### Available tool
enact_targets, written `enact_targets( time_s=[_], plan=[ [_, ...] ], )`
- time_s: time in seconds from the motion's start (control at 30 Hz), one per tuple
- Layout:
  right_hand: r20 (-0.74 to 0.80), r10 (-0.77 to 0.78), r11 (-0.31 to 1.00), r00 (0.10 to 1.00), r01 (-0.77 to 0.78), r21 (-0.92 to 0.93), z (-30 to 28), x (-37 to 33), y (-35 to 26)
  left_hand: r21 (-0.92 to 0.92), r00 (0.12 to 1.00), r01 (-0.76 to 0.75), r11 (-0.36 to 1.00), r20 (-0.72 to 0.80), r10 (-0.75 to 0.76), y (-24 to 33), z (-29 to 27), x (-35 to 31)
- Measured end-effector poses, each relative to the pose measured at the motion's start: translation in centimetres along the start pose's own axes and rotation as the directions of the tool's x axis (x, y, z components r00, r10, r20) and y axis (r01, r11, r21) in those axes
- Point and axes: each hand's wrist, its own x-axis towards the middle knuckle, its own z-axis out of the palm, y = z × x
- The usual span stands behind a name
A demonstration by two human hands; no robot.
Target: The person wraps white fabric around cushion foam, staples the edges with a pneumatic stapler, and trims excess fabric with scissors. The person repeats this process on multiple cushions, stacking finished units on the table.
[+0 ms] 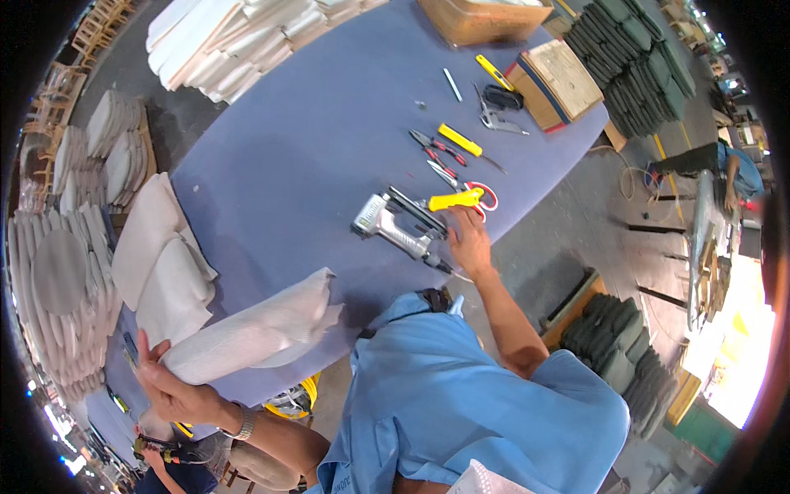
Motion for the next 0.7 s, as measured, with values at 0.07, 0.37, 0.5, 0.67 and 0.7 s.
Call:
enact_targets(
  time_s=[0.07,0.37,0.5,0.67,0.7],
  plan=[
    [-0.049,-0.106,0.989,0.993,0.101,-0.107,-0.4,2.2,0.3,0.082,0.994,-0.111,0.990,0.012,0.111,0.9,0.3,0.1],
    [0.066,-0.235,0.859,0.970,0.238,-0.453,-2.2,10.0,6.7,-0.101,0.981,-0.191,0.976,-0.032,0.189,0.7,2.8,2.1],
    [0.082,-0.133,0.854,0.988,0.156,-0.496,-2.5,12.4,7.0,-0.078,0.977,-0.206,0.975,-0.071,0.201,-0.4,1.2,1.0],
    [-0.111,-0.197,0.831,0.974,0.106,-0.547,-4.0,17.7,8.2,-0.095,0.975,-0.206,0.974,-0.105,0.196,-0.4,0.1,-0.1],
    [-0.177,-0.230,0.833,0.957,0.099,-0.545,-3.8,18.6,7.6,-0.098,0.974,-0.209,0.973,-0.113,0.197,-0.4,-0.1,-0.1]
  ],
)
